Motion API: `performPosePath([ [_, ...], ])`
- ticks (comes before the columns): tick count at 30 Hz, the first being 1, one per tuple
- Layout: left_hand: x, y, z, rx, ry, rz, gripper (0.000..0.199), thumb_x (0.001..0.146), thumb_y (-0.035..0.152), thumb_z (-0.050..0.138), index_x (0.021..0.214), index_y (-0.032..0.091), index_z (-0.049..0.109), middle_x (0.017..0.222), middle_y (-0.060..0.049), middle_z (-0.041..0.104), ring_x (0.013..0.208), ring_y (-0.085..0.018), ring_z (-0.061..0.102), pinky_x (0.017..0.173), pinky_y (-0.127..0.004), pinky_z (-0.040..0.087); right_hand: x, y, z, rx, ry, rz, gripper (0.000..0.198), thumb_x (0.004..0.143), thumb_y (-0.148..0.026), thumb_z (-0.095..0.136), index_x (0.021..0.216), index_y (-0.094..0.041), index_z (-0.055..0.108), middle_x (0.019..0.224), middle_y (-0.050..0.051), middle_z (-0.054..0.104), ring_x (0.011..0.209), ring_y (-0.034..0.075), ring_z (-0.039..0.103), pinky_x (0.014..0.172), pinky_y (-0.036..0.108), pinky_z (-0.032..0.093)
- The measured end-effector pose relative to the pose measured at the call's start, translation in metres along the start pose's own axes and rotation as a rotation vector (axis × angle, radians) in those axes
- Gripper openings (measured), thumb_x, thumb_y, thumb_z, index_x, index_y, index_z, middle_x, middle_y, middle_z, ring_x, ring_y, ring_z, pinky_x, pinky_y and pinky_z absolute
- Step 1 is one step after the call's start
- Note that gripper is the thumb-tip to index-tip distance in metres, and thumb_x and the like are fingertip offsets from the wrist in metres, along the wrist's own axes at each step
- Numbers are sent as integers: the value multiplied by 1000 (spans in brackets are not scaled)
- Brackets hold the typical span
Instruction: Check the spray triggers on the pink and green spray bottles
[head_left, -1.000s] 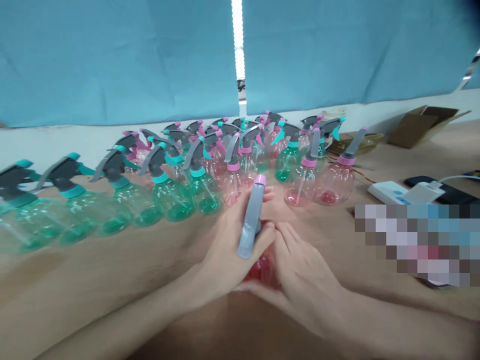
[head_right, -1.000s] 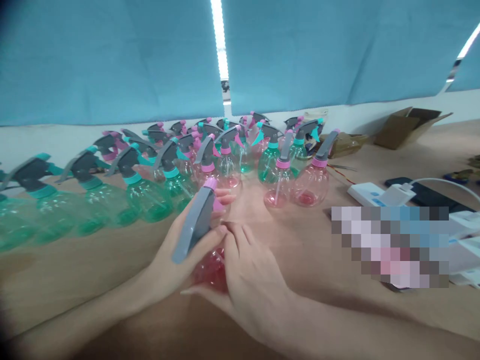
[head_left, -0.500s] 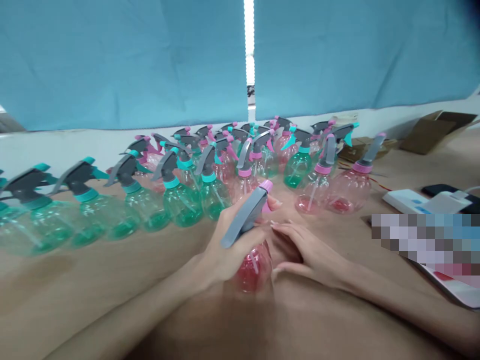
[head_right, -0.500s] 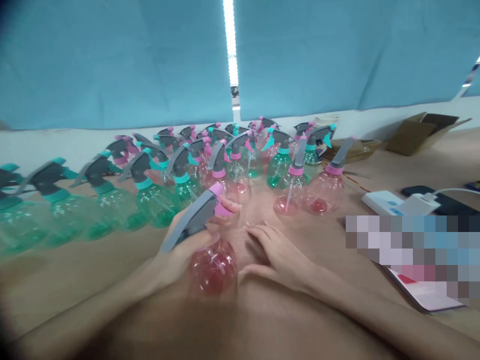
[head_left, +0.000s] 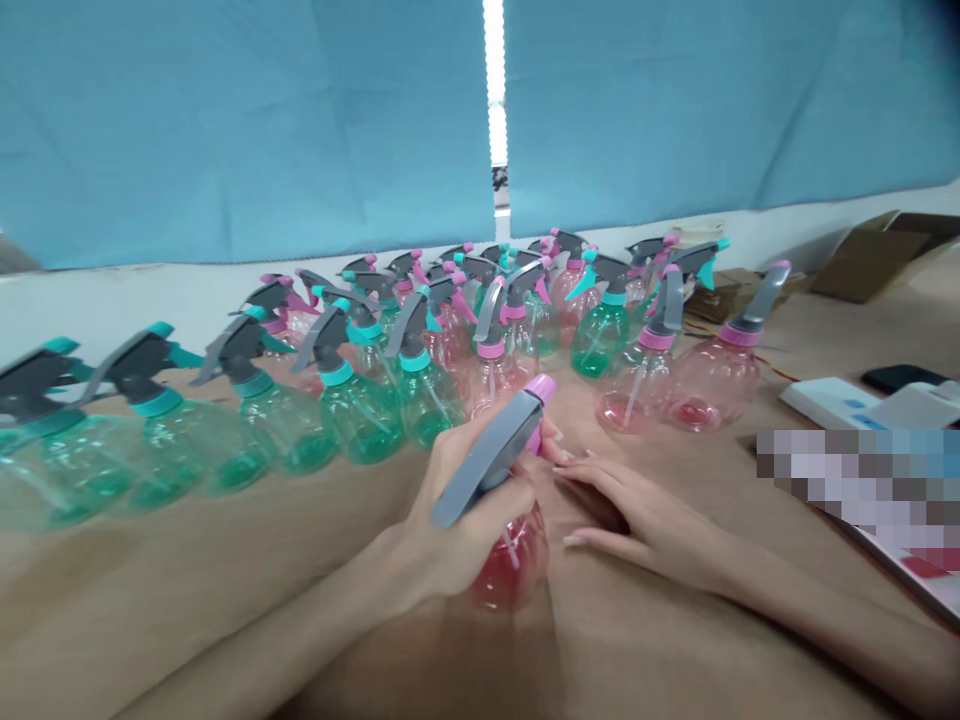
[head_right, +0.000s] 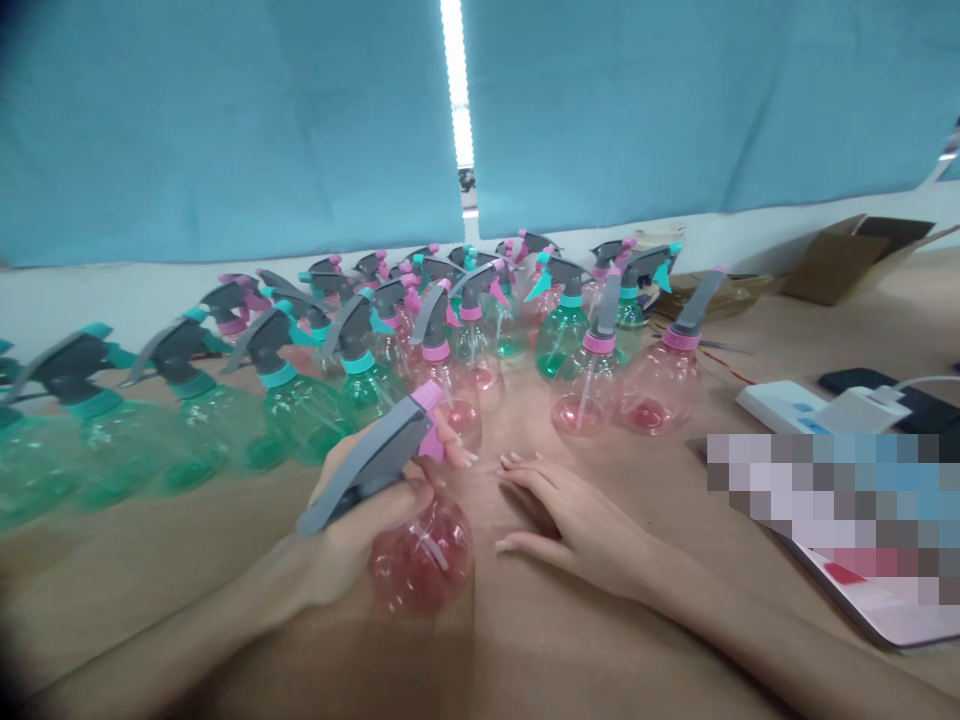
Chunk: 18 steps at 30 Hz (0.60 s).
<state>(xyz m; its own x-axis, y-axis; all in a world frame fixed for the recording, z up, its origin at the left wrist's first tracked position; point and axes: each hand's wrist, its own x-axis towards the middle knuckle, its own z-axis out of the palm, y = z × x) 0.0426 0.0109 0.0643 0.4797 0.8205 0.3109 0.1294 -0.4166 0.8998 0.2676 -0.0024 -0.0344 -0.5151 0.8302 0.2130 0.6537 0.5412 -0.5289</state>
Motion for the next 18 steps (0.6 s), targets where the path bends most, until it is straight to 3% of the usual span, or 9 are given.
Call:
performPosePath([
  [11,-1,-1,-2,17,-16,-34,10,73,17,53,81,22,56,76,1,61,69,-18,59,63,-31,49,-2,6,0,30,-24,3,54,89,-48,59,137,-25,45,144,11,50,134,28,44,108,51,40],
  [18,0,-3,-2,39,-34,-17,35,72,19,53,104,26,64,73,3,58,60,-15,55,59,-29,49,-4,11,1,27,-35,-8,55,89,-47,59,138,-26,44,144,11,50,134,28,45,106,51,42],
])
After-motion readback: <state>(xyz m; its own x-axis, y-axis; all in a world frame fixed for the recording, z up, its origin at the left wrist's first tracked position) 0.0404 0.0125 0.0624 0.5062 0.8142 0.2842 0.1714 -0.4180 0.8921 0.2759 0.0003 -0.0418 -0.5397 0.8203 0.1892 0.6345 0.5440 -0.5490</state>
